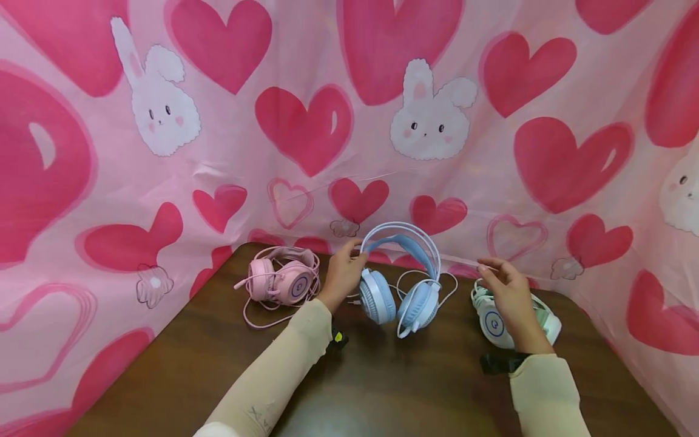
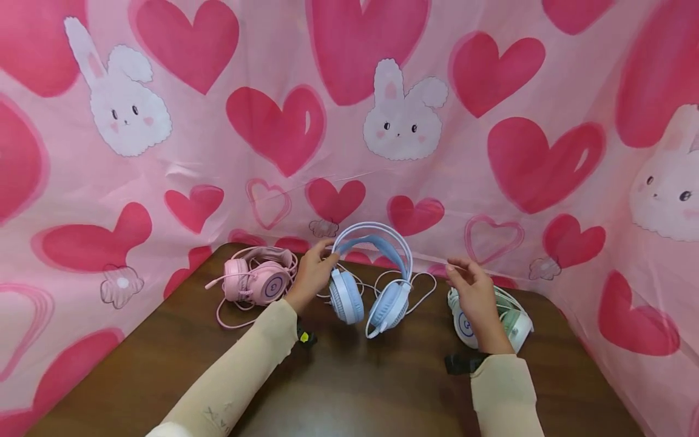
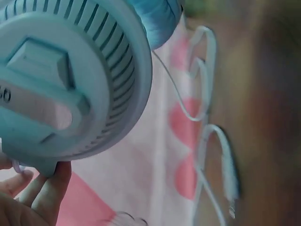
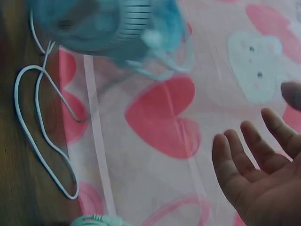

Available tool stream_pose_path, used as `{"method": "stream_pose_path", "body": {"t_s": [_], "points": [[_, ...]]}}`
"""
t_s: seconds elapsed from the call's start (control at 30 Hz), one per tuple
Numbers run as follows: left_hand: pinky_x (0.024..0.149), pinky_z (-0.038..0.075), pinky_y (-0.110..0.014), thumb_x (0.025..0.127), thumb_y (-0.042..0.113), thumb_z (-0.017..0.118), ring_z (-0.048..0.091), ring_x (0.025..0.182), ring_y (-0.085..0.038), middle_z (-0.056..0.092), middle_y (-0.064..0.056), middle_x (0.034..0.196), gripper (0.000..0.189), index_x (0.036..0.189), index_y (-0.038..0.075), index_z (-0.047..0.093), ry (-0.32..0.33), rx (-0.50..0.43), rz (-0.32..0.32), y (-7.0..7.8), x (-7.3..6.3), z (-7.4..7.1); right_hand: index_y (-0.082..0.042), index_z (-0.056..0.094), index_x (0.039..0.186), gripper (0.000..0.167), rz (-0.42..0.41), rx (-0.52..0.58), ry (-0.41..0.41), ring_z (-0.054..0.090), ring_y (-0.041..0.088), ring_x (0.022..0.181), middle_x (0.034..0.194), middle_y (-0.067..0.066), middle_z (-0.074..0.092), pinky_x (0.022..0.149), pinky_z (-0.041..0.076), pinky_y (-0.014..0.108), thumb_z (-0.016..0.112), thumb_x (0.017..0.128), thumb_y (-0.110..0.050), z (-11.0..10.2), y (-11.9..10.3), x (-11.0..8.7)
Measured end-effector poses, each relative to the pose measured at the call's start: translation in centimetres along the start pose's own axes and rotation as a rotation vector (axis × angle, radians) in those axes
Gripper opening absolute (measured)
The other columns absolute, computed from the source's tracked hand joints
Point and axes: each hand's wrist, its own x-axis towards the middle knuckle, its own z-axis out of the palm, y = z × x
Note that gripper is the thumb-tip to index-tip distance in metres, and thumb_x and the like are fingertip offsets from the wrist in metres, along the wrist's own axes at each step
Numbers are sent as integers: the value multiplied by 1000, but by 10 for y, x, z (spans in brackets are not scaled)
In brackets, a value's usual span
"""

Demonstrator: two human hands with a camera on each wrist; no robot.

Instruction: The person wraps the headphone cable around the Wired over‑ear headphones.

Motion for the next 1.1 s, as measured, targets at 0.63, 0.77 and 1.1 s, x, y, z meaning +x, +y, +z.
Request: {"method": "stream_pose_path", "body": {"t_s": [0.63, 0.77, 1.1], "points": [[69, 57, -36, 94, 3, 59, 67, 81, -20, 65, -22, 113, 34, 128, -3, 57, -33, -450, -49, 44, -9, -14, 13, 32, 139, 41, -245, 241, -282, 57, 7, 114, 125, -3, 58, 90, 48, 21, 37, 105, -10, 34, -21, -16], [69, 57, -39, 93, 1, 59, 67, 86, -23, 65, -24, 112, 32, 124, -5, 58, 39, -462, -24, 43, -8, -18, 8, 24, 145, 53, -243, 245, -302, 54, 6, 115, 135, 18, 50, 88, 48, 21, 45, 103, -17, 45, -22, -19], [72, 57, -36, 91, -4, 57, 67, 90, -30, 65, -26, 111, 29, 120, -9, 59, 161, -473, 44, 67, -16, -26, -9, 1, 156, 92, -198, 110, -355, 35, 37, 125, 144, 26, 29, 96, 34, 13, 59, 94, -44, 68, -25, -30]]}}
